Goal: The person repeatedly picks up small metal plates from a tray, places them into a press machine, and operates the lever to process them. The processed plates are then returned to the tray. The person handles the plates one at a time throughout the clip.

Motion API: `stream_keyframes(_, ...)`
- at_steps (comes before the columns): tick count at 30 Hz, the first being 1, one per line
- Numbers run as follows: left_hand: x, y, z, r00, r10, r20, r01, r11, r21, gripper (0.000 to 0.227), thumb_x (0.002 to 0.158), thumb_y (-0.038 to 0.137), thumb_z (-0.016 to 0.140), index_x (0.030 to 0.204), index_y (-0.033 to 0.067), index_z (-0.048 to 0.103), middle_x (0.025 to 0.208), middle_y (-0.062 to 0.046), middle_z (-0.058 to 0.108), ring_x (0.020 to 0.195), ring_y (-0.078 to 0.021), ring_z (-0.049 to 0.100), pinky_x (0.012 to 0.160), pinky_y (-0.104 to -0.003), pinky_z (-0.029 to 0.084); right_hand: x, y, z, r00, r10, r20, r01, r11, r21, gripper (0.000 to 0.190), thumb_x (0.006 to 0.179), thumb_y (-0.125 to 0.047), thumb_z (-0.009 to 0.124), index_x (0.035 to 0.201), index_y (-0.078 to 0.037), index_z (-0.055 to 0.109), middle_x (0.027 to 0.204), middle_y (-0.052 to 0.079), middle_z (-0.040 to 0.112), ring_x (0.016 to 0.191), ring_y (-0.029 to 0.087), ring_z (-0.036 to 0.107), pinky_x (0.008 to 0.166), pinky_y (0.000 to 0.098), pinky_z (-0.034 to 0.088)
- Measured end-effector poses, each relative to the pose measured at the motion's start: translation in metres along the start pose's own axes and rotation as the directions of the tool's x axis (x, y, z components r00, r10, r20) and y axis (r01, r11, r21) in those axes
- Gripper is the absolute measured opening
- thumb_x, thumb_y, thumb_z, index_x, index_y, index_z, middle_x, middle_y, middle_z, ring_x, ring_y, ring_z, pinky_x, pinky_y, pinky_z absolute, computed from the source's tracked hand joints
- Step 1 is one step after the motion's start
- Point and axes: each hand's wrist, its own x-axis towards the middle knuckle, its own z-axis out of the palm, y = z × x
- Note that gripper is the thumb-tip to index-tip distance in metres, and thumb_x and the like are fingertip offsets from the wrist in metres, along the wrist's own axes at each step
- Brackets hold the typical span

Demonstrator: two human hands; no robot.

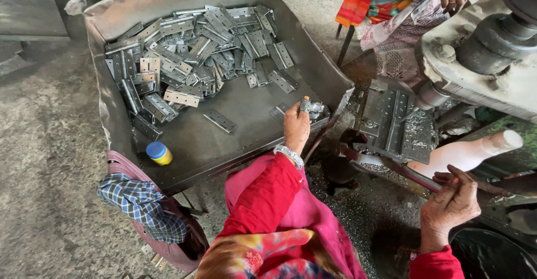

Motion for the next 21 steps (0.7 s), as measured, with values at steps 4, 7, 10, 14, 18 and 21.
stream_keyframes(4, 0.001, -0.005, 0.001, 1.0, 0.001, -0.005, -0.001, 1.0, -0.002, 0.036, 0.102, 0.034, 0.062, 0.108, 0.0016, 0.076, 0.057, 0.004, 0.052, 0.053, -0.0056, 0.044, 0.049, -0.029, 0.037, -0.001, 0.003, 0.0, 1.0, 0.0, 0.002, 0.0, 1.0, 0.011, 0.025, 0.127, -0.007, 0.042, 0.119, 0.006, 0.061, 0.098, 0.017, 0.073, 0.091, 0.021, 0.076, 0.081, 0.0295, 0.062)
stream_keyframes(7, 0.003, -0.008, 0.001, 1.0, -0.021, 0.0, 0.021, 0.999, 0.025, 0.033, 0.101, 0.031, 0.062, 0.109, 0.0021, 0.076, 0.056, 0.002, 0.053, 0.052, -0.0064, 0.046, 0.048, -0.029, 0.038, -0.002, 0.006, 0.001, 1.0, 0.004, -0.008, -0.004, 1.0, 0.024, 0.026, 0.128, -0.01, 0.043, 0.119, 0.006, 0.061, 0.099, 0.017, 0.073, 0.092, 0.022, 0.076, 0.081, 0.0299, 0.063)
stream_keyframes(10, 0.004, -0.011, -0.001, 0.999, 0.028, -0.016, -0.026, 0.996, 0.09, 0.031, 0.1, 0.028, 0.061, 0.11, 0.0023, 0.075, 0.056, 0.002, 0.057, 0.051, -0.0063, 0.052, 0.05, -0.028, 0.042, -0.003, 0.008, 0.003, 1.0, 0.005, -0.014, -0.005, 0.999, 0.039, 0.029, 0.129, -0.014, 0.044, 0.118, 0.007, 0.061, 0.097, 0.017, 0.072, 0.091, 0.022, 0.076, 0.081, 0.0308, 0.063)
stream_keyframes(14, 0.004, -0.012, -0.001, 0.999, 0.037, -0.014, -0.037, 0.999, 0.014, 0.031, 0.1, 0.028, 0.059, 0.109, 0.0026, 0.076, 0.057, 0.002, 0.056, 0.052, -0.006, 0.05, 0.049, -0.029, 0.041, -0.003, 0.011, 0.004, 0.999, -0.022, -0.03, 0.025, 0.995, 0.095, 0.032, 0.128, -0.019, 0.044, 0.121, 0.008, 0.061, 0.099, 0.018, 0.073, 0.091, 0.023, 0.076, 0.08, 0.0314, 0.064)
stream_keyframes(18, 0.004, -0.009, 0.002, 1.0, -0.021, 0.02, 0.022, 0.999, -0.03, 0.037, 0.104, 0.035, 0.062, 0.1, 0.0011, 0.076, 0.056, 0.002, 0.05, 0.052, -0.0067, 0.042, 0.048, -0.031, 0.036, -0.004, 0.011, 0.003, 1.0, -0.019, -0.015, 0.021, 0.994, 0.105, 0.033, 0.128, -0.018, 0.041, 0.12, 0.009, 0.059, 0.102, 0.018, 0.072, 0.095, 0.024, 0.077, 0.084, 0.0322, 0.065)
stream_keyframes(21, 0.002, -0.009, 0.001, 0.999, 0.006, 0.049, -0.009, 0.998, 0.061, 0.039, 0.106, 0.037, 0.059, 0.097, 0.0011, 0.074, 0.057, 0.0, 0.051, 0.054, -0.0083, 0.045, 0.051, -0.032, 0.039, -0.005, 0.01, 0.004, 1.0, -0.002, -0.018, 0.004, 0.994, 0.109, 0.033, 0.129, -0.017, 0.043, 0.119, 0.01, 0.058, 0.103, 0.019, 0.072, 0.096, 0.025, 0.077, 0.085, 0.0327, 0.065)
